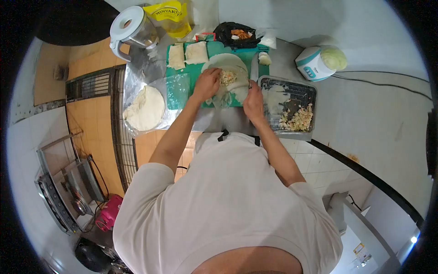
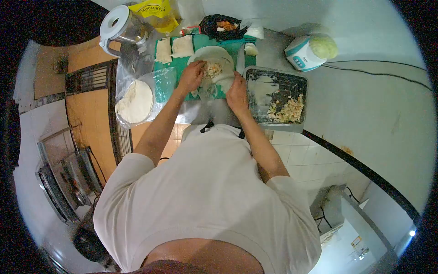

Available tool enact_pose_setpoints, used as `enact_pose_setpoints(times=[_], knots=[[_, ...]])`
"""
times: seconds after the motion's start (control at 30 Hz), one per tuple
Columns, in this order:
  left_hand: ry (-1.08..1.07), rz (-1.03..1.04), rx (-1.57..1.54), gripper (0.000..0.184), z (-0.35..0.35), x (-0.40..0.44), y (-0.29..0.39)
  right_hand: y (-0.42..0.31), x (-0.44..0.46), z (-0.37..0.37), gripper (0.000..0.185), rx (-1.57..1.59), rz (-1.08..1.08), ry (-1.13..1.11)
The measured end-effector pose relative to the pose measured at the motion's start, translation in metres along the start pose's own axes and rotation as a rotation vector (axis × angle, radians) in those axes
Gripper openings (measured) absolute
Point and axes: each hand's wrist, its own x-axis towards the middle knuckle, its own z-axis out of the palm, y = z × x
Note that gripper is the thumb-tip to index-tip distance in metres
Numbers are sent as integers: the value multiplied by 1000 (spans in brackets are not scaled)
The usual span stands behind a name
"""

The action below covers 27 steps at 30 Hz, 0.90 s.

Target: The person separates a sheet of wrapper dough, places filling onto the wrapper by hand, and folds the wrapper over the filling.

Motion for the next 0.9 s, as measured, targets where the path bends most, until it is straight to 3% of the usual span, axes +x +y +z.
enact_pose_setpoints(times=[0.33,0.43,0.53,0.63,0.73,0.9], knots=[[7,69,-23,39,-3,-1,1,-13,-5,3,37,-59,248,-60],[21,62,-32,40,0,-5,-3,-16,-8,-1,36,70,240,-45],[16,52,-19,42,0,-7,-4,-3,-11,9,35,-9,170,116],[8,31,-29,43,-1,-7,-5,2,-11,11,35,-33,144,106],[3,22,-23,46,1,-7,-7,-4,-10,5,43,-20,248,-94],[37,55,-8,48,2,-7,-6,-4,-22,10,45,-20,174,-121]])
